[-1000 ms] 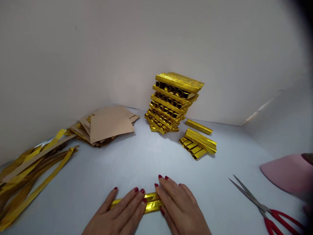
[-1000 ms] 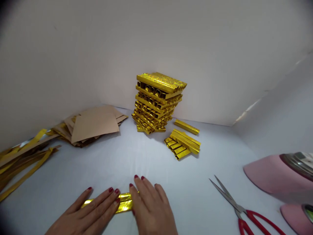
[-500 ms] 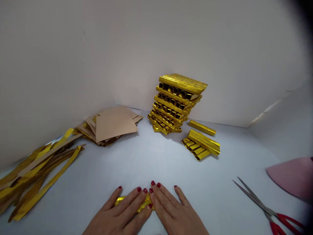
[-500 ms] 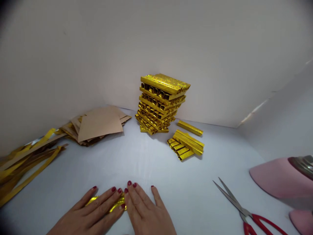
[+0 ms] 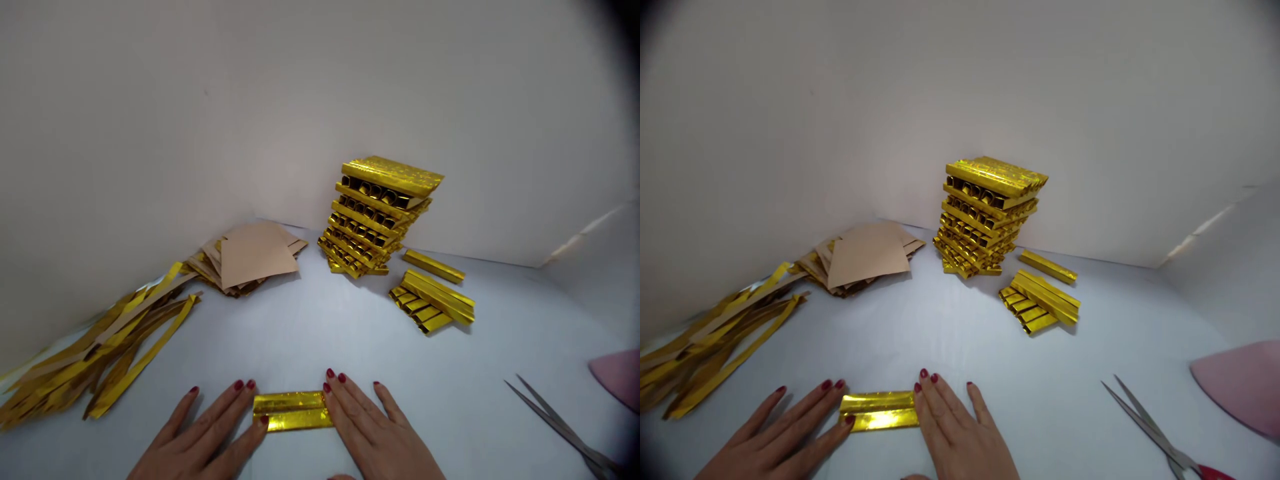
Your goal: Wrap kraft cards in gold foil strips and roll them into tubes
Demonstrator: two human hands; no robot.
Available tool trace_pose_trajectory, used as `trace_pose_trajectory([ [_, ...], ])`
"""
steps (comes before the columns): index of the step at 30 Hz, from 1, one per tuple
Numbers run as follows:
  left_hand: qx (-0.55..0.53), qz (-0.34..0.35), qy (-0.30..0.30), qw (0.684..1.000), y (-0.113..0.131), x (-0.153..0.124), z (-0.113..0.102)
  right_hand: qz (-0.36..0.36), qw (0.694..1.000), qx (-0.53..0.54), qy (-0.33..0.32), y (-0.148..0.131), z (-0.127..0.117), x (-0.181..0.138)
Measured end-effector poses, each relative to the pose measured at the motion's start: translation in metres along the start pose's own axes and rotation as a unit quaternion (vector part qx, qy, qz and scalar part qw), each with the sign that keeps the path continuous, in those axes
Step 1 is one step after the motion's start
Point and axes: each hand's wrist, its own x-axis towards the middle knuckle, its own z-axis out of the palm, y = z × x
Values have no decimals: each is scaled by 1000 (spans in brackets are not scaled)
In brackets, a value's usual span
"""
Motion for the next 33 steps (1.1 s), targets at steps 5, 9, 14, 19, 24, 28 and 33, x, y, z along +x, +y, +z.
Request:
trace_pose_trajectory([
  [5, 12, -39, -19, 999, -5, -10, -3, -8, 1000, -17, -20, 1, -6, 3],
  [9, -30, -61, -6, 998, -4, -6, -5, -8, 999, -24, -26, 0, -6, 2],
  [14, -72, -81, 59, 992, 2, 11, -12, -5, 1000, -21, -20, -1, -5, 2],
  [19, -52, -123, 103, 986, 14, 37, -18, 2, 1000, -4, 6, 1, -1, 0],
  [24, -50, 23, 67, 996, 34, 71, -7, 27, 998, 31, 37, -1, 7, -7],
  [28, -31, 48, 44, 997, 41, 80, 10, 26, 998, 60, 16, 1, 10, -13],
  [33, -46, 55, 27, 997, 37, 76, 16, 47, 994, 91, -30, 2, 6, -20],
])
